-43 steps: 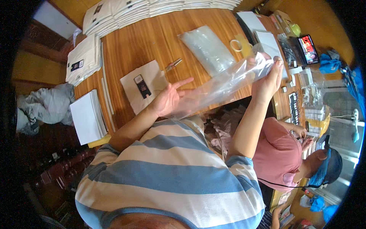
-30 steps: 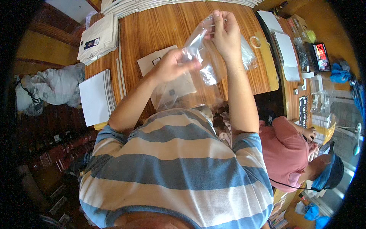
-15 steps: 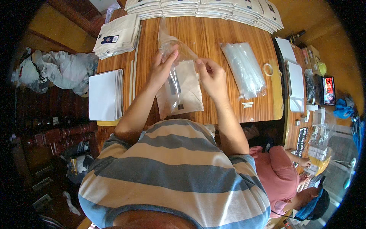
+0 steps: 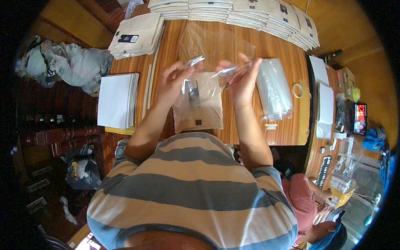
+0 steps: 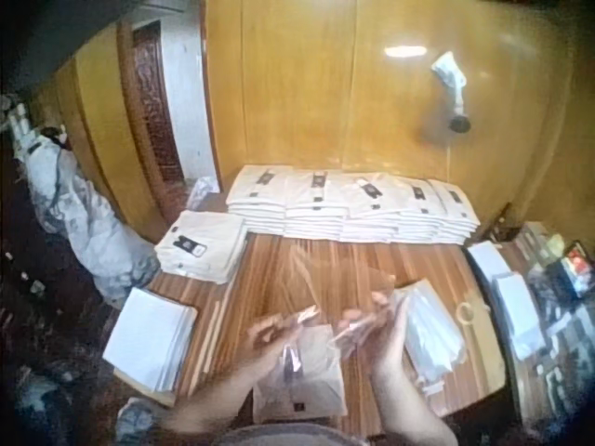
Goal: The person packs folded shirts into plastic bags by hand. They insert each shirt into a bag, peel off the adhesive strip, and seal the bag before placing it on a stack.
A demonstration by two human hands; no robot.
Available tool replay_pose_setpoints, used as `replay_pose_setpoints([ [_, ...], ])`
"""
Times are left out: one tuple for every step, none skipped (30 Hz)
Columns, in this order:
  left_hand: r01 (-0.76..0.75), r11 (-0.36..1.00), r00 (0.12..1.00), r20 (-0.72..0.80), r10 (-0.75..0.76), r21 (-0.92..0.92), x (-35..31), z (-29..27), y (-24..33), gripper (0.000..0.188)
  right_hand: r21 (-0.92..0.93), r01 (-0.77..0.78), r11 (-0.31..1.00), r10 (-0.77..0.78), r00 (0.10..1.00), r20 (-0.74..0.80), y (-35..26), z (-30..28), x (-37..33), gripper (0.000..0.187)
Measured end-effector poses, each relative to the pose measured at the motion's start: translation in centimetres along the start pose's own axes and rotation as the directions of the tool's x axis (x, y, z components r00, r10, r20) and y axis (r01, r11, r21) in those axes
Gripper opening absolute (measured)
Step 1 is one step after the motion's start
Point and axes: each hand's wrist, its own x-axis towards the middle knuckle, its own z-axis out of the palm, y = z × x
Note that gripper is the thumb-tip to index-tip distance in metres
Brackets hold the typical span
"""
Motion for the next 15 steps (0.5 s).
replay_pose_setpoints([
  [-0.013,0.999,0.998,-0.057,0.01,-0.048,0.4,0.4,-0.3,0.021,-0.001,-0.017,1.0,0.017,0.999,0.044,0.3,0.1,-0.5,0.038],
  [-0.025,0.995,0.994,-0.11,0.014,-0.101,0.7,1.2,-0.3,0.021,-0.116,0.01,0.993,0.0,0.996,0.085,1.9,0.1,-1.4,0.036],
  [0.021,0.988,0.983,-0.178,-0.048,-0.152,0.9,1.8,0.0,0.021,-0.229,0.041,0.973,-0.012,0.992,0.126,3.8,0.0,-2.2,0.033],
  [-0.001,0.997,0.986,-0.164,-0.012,-0.076,1.1,1.1,-0.1,0.023,-0.269,0.03,0.963,0.01,0.989,0.146,4.9,-0.6,-2.7,0.031],
  [-0.023,1.0,0.99,-0.141,0.022,-0.003,1.7,-0.1,-0.5,0.027,-0.312,0.026,0.95,0.028,0.986,0.165,6.0,-1.3,-3.2,0.029],
  [-0.094,0.995,0.989,-0.114,0.099,0.044,1.9,-1.0,-1.1,0.039,-0.289,-0.013,0.957,0.06,0.986,0.156,6.6,-2.3,-3.4,0.027],
  [-0.168,0.982,0.98,-0.089,0.176,0.09,2.0,-2.1,-1.8,0.054,-0.263,-0.052,0.963,0.095,0.984,0.153,6.9,-2.9,-3.4,0.024],
  [-0.15,0.985,0.986,-0.064,0.156,0.089,1.9,-2.5,-1.6,0.06,-0.329,-0.077,0.941,0.107,0.991,0.075,6.2,-3.0,-3.0,0.024],
  [-0.132,0.987,0.99,-0.037,0.136,0.087,1.8,-2.9,-1.4,0.065,-0.392,-0.106,0.914,0.114,0.993,-0.004,5.2,-3.0,-1.8,0.025],
  [-0.111,0.99,0.994,-0.012,0.113,0.091,1.5,-3.4,-1.2,0.071,-0.447,-0.144,0.883,0.12,0.989,-0.083,4.7,-3.2,-0.8,0.025],
  [-0.149,0.973,0.989,0.034,0.145,0.178,1.7,-4.3,-2.6,0.07,-0.425,-0.117,0.897,0.092,0.993,-0.079,4.9,-3.7,0.4,0.025],
  [-0.094,0.994,0.995,0.024,0.093,0.047,1.7,-4.1,-3.3,0.071,-0.408,-0.083,0.909,0.055,0.995,-0.079,5.1,-4.6,2.0,0.025],
  [-0.041,0.996,0.999,0.011,0.042,-0.082,1.7,-4.0,-3.7,0.072,-0.422,-0.108,0.9,0.085,0.994,-0.072,4.7,-5.0,2.5,0.025],
  [0.011,0.978,1.0,0.005,-0.01,-0.21,1.6,-4.0,-4.2,0.073,-0.436,-0.132,0.89,0.114,0.991,-0.067,4.3,-5.4,3.0,0.025],
  [0.061,0.958,0.996,-0.052,-0.079,-0.279,1.8,-4.4,-5.4,0.079,-0.479,-0.212,0.852,0.205,0.976,-0.069,3.7,-5.9,3.2,0.026],
])
